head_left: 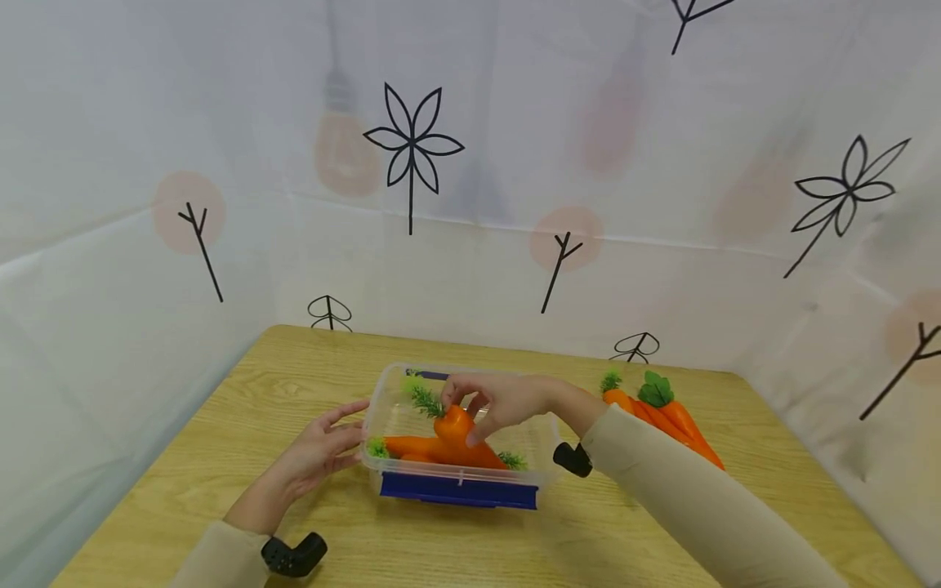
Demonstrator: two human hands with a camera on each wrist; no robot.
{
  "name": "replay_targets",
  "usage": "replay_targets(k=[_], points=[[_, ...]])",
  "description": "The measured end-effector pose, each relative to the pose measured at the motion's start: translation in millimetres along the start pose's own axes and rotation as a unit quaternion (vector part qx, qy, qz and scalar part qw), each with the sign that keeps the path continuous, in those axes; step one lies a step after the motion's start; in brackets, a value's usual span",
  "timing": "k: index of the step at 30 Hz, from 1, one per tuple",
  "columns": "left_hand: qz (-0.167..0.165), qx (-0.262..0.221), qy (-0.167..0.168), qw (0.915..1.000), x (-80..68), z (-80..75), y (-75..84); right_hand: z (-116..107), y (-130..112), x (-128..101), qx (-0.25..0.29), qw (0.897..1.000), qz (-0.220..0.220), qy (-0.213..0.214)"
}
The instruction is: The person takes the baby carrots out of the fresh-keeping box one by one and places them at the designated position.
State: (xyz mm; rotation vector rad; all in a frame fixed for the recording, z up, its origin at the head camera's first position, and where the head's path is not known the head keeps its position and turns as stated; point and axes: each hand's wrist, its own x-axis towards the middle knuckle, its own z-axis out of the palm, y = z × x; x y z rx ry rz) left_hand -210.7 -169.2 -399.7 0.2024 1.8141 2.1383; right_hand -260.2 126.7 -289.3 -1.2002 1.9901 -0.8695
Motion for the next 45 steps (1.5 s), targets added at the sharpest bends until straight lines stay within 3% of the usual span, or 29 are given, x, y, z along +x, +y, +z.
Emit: replay_targets(k=[8,12,17,29,38,45], points=[[0.003,-0.003,-0.001,1.0,-0.3,0.0,0.1,0.7,0.3,-18.6,0.044,0.988,-0.042,0.145],[0.005,-0.003,-0.004,1.0,0.0,-0.8,-0.5,1.4,0.0,-28.0,0.049,0.977,-0.067,0.197],[0.006,-0.001,-0.005,1.0,0.4,-0.9,-0.7,3.9,-0.8,-41.6,0.05,0.964,-0.061,0.253],[0.004,0.002,-0.007,1.0,-0.5,-1.4,-2.4,14.2,-1.6,-78.9,0.057,0.934,-0.041,0.35],[-0.003,0.005,0.0,1.0,-1.2,1.5,-2.5,18.0,6.8,-112.2,0.047,0.918,-0.023,0.394],[-0.004,0.001,0.001,1.0,-0.2,2.9,-2.5,19.4,9.9,-137.9,0.063,0.896,-0.063,0.435]])
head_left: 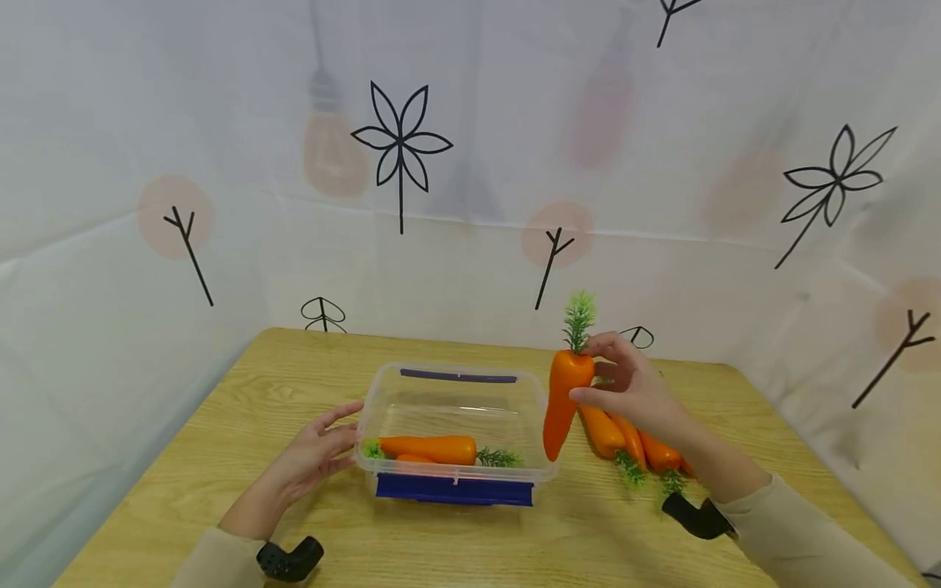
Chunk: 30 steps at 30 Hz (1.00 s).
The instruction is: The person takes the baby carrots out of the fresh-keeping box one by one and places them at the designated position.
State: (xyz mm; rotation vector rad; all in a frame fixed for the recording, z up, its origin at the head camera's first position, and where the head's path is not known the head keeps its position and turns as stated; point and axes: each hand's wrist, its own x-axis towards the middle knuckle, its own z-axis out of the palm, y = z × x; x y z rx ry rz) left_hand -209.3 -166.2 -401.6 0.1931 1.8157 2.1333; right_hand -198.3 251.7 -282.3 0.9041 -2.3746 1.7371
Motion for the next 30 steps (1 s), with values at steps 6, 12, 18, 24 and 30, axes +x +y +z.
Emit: replay_targets(k=[6,12,18,24,30], points=[[-0.001,-0.002,0.0,1.0,-0.3,0.1,0.1,-17.5,-0.2,-13.0,0.019,0.999,-0.028,0.026],[-0.001,-0.009,-0.001,1.0,-1.1,0.7,0.8,-36.1,-0.4,-30.1,0.0,0.998,-0.015,0.054],[0.002,-0.011,-0.002,0.9999,-1.1,0.9,0.8,-53.2,3.6,-44.2,-0.026,0.997,-0.011,0.067],[0.002,-0.01,-0.001,1.0,-0.7,0.2,0.1,-66.6,8.6,-57.0,-0.072,0.992,0.02,0.097],[0.0,-0.008,0.002,1.0,-1.0,0.1,-0.1,-78.7,18.3,-67.8,-0.077,0.989,0.028,0.12]])
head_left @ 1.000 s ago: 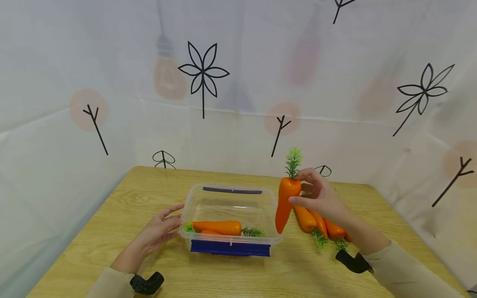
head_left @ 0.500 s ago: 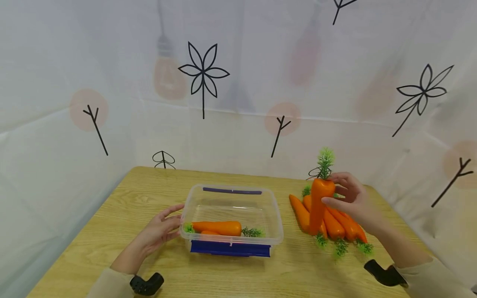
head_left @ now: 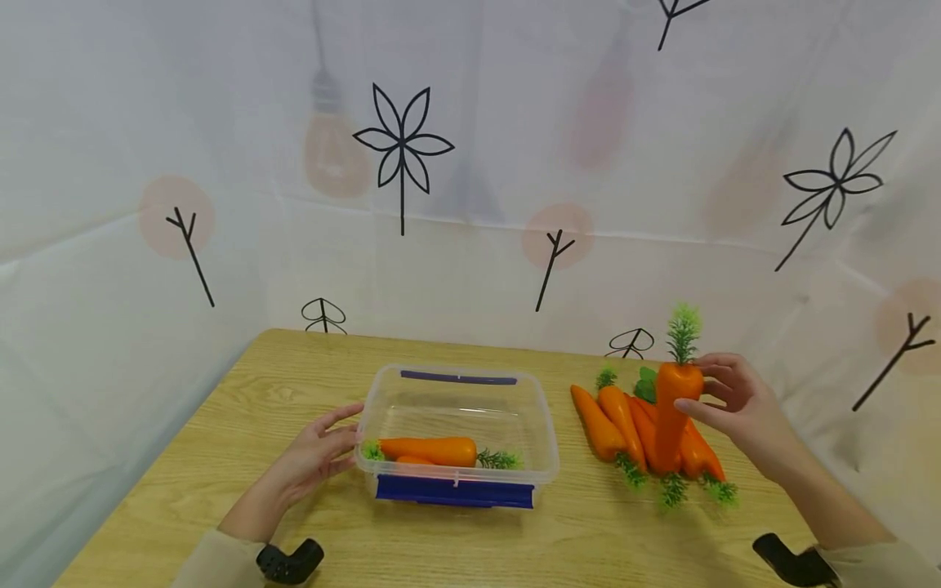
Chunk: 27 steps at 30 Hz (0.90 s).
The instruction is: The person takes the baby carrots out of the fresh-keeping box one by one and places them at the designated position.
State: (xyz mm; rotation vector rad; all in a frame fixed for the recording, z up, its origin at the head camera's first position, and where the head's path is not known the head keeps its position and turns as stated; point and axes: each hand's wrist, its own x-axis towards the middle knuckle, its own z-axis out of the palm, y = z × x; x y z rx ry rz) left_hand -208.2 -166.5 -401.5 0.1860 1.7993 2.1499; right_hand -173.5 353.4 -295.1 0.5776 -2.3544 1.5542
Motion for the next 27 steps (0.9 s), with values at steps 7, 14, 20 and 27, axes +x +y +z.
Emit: replay_targets(k=[7,14,20,27], points=[[0.001,-0.006,-0.004,1.0,-0.6,0.1,0.0,-18.3,18.5,-6.5,-0.008,0.999,0.023,0.022],[0.003,-0.004,-0.002,1.0,-1.2,0.5,0.8,-38.9,39.1,-8.8,-0.069,0.994,0.072,0.041],[0.002,-0.001,0.0,1.0,-2.3,1.8,2.4,-55.2,58.5,-10.3,-0.1,0.988,0.109,0.04],[-0.002,0.002,0.004,1.0,-1.2,2.9,2.7,-66.7,74.0,-9.8,-0.156,0.977,0.144,0.026]])
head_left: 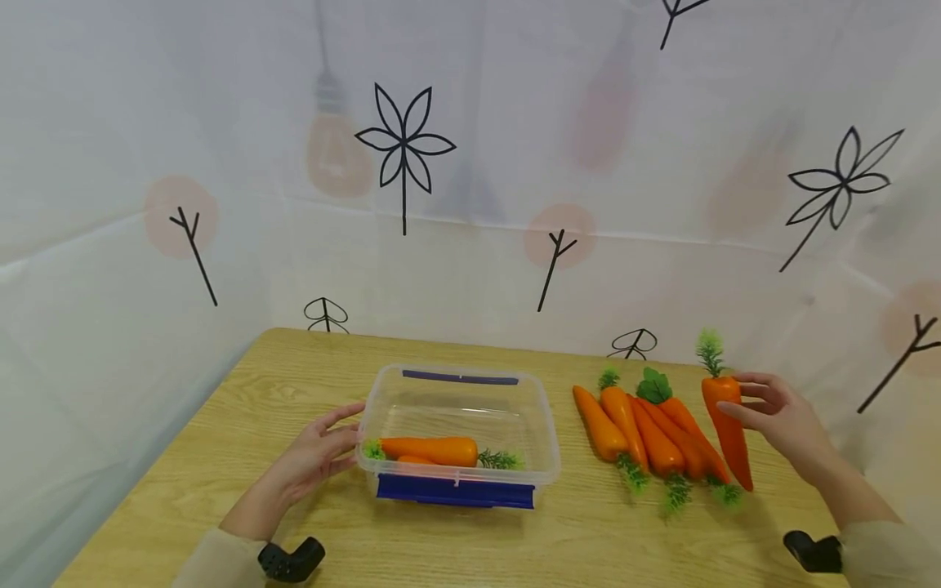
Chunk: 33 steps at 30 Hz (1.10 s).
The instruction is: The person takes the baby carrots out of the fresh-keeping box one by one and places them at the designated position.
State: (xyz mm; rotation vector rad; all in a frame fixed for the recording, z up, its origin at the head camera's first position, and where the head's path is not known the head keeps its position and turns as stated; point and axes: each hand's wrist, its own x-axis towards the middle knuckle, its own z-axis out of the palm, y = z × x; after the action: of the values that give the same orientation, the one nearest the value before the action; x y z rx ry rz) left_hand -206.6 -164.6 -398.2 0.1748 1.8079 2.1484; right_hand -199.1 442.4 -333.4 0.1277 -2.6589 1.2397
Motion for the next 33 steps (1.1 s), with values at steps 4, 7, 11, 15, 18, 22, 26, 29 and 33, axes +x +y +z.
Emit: replay_targets(k=[4,7,11,15,18,22,26,29,33], points=[[-0.001,0.006,0.003,1.0,0.8,0.2,0.0,-0.3,8.3,5.4,-0.039,0.999,0.018,-0.011],[-0.002,0.008,0.004,1.0,1.6,0.1,-0.3,-0.5,18.5,9.5,-0.058,0.997,0.041,-0.027],[-0.001,0.006,0.006,1.0,2.2,0.3,-0.7,0.2,37.0,15.6,-0.063,0.994,0.064,-0.057],[0.0,0.0,0.004,1.0,2.5,1.1,-1.1,2.9,55.5,20.5,-0.067,0.992,0.074,-0.072],[0.0,0.0,0.003,1.0,2.7,1.9,-1.2,6.3,64.7,21.5,-0.071,0.992,0.076,-0.078],[0.0,0.004,0.004,1.0,2.7,2.1,-1.3,12.2,69.7,20.3,-0.089,0.991,0.063,-0.073],[0.001,0.004,0.002,1.0,2.3,1.3,-1.8,15.5,69.9,18.9,-0.093,0.992,0.044,-0.068],[0.003,0.002,0.001,1.0,1.8,0.4,-2.2,16.4,70.8,18.8,-0.09,0.992,0.033,-0.078],[0.004,-0.002,0.002,1.0,0.9,-0.3,-2.5,18.4,73.1,18.5,-0.097,0.991,0.026,-0.092]])
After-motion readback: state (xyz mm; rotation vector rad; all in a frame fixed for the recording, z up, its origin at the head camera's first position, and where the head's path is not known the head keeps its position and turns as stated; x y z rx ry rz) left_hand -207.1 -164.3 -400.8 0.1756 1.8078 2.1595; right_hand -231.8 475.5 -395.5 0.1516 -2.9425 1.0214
